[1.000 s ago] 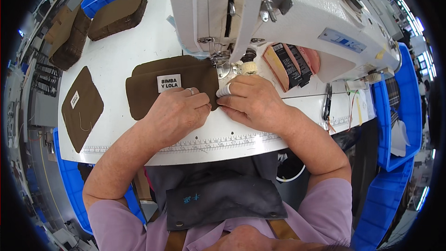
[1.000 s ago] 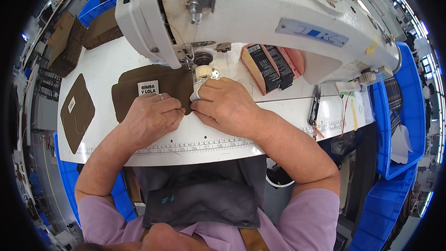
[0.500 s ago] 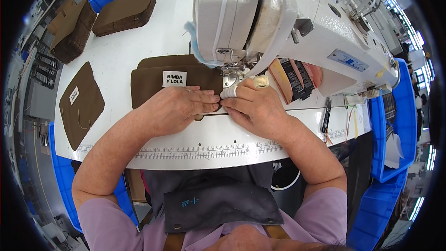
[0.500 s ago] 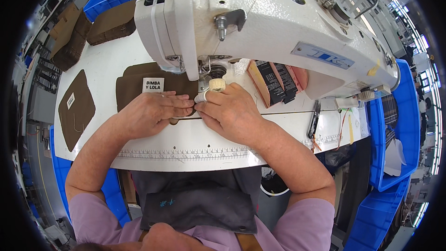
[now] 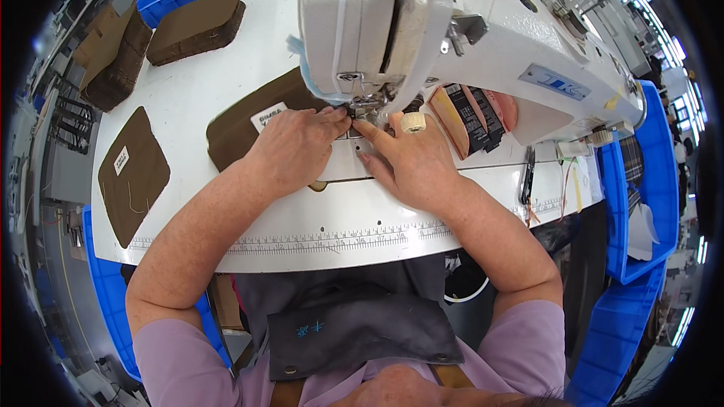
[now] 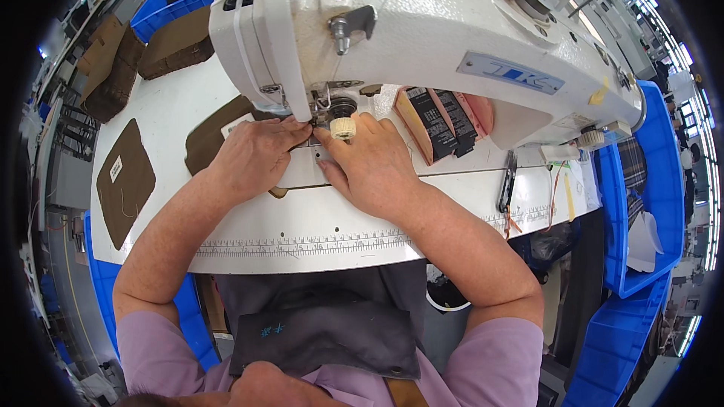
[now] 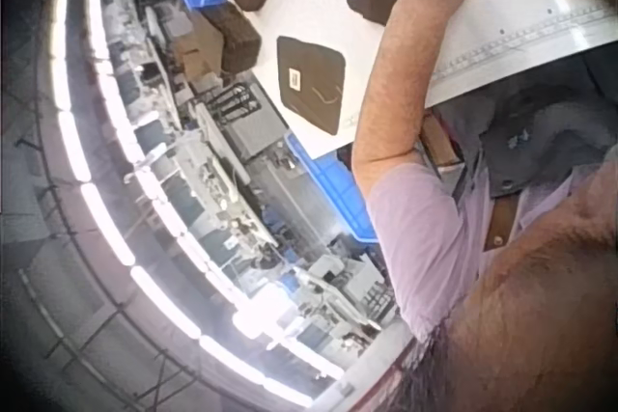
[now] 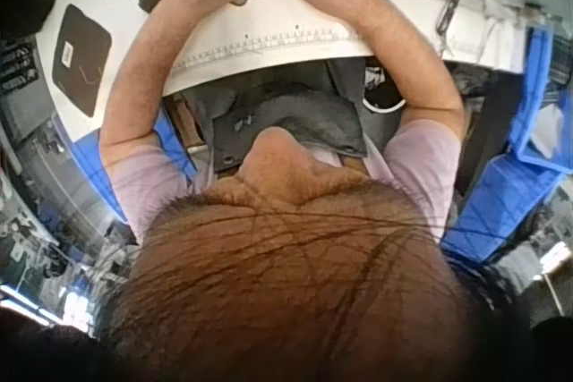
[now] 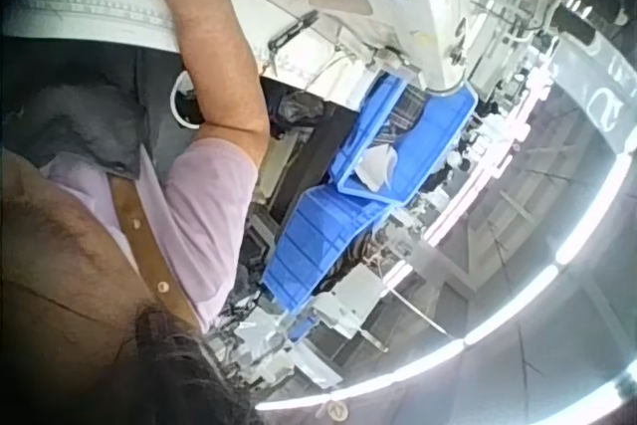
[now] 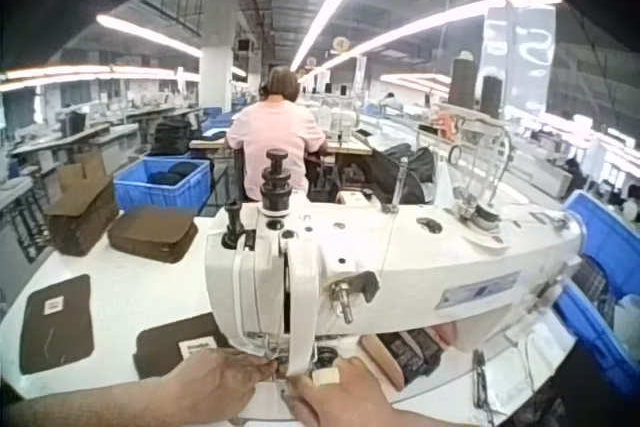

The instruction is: The person sews fabric pieces with a sewing machine, takes tags from a container, and stitches the tags onto the fabric pieces.

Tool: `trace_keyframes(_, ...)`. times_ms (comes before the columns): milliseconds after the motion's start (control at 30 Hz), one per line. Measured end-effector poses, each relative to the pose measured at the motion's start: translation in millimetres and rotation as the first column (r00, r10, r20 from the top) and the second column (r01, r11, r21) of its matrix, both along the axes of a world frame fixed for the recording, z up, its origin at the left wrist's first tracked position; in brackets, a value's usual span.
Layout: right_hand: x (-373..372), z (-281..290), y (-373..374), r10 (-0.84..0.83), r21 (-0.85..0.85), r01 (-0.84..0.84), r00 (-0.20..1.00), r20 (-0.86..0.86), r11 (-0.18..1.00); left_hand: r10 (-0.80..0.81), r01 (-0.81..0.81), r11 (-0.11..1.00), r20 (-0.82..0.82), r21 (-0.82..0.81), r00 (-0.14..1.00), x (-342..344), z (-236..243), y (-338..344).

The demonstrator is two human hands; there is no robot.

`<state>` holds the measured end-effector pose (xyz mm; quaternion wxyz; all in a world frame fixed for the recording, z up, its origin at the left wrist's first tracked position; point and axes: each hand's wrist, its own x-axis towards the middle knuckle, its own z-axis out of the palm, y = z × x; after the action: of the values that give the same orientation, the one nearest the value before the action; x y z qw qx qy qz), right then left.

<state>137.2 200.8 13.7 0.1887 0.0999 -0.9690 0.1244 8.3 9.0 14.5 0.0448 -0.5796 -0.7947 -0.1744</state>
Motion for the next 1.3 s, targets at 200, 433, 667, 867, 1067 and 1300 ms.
trace_keyframes(200,-0.2,-4.4,5.9,0.029,-0.050,-0.029,1.000,-0.012,0.998,0.137,-0.142,0.987,-0.067,-0.078,0.988,23.3,9.1,12.2)
trace_keyframes(433,3.7,-6.8,8.2,0.029,-0.075,-0.031,0.999,-0.026,0.997,0.183,-0.181,0.977,0.005,-0.115,0.983,35.2,23.3,13.6)
trace_keyframes(667,3.8,-11.3,5.6,0.028,-0.082,-0.035,0.996,-0.081,0.996,0.070,-0.069,0.997,-0.067,0.028,0.995,21.4,-1.0,-13.2)
trace_keyframes(867,8.4,-8.7,2.9,0.060,-0.045,-0.067,0.987,-0.150,0.997,0.272,-0.275,0.952,-0.045,-0.133,0.961,25.5,-11.5,-45.0)
trace_keyframes(1067,41.8,2.5,-8.0,0.218,0.097,-0.206,0.967,-0.134,0.974,0.274,-0.271,0.952,0.001,-0.140,0.962,67.3,-14.4,-58.4)
trace_keyframes(1300,93.5,-3.1,-36.9,0.172,-0.092,-0.186,0.974,-0.146,0.978,0.066,-0.071,0.992,0.050,0.107,0.997,83.9,5.2,-83.1)
